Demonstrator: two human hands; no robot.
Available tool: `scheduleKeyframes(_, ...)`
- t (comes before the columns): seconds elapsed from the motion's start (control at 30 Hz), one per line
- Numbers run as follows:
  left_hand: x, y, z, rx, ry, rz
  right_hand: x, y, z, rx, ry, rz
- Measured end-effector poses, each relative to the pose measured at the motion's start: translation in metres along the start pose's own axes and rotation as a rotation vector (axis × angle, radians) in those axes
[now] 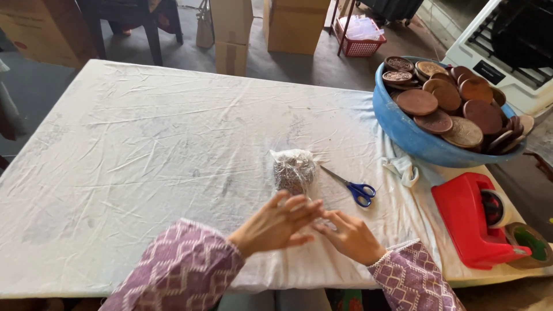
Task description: The recorder is wrapping circular clay-like products in plastic wrap and securing them with tape.
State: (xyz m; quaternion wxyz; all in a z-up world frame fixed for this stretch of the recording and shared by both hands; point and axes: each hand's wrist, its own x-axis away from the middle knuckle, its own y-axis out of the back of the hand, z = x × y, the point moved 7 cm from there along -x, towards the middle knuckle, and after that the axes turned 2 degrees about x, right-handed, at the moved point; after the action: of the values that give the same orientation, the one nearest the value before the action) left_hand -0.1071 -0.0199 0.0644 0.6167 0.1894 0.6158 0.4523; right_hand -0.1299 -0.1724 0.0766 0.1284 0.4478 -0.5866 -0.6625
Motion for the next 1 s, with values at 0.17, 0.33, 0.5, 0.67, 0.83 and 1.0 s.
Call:
scheduleKeyframes(0.17, 0.013, -0.036, 0.018, 0.088, 0.121, 0.042, -0.015, 0.014, -0.017, -0.189, -0.187, 0.017)
scheduleKeyframes(0.33, 0.015, -0.019, 0.017, 0.284, 0.171, 0.115, -0.016, -0.001, -0.037, -0.201, -0.155, -0.020)
scheduleKeyframes(0.5, 0.011, -0.019, 0.010, 0.244, 0.150, 0.158, -0.042, -0.007, -0.038, -0.282, -0.153, -0.035)
scheduleKeyframes(0.67, 0.016, -0.029, 0.001, -0.078, 0.078, 0.168, -0.045, -0.040, -0.043, -0.409, -0.194, -0.075)
scheduleKeyframes(0.83, 0.029, -0.031, -0.011, 0.087, -0.106, 0.365, -0.045, -0.039, -0.037, -0.377, -0.191, -0.136)
scheduleKeyframes(1.0, 0.036, 0.023, 0.031, 0.167, 0.063, 0.147, -0.046, -0.033, -0.036, -0.398, -0.155, -0.113)
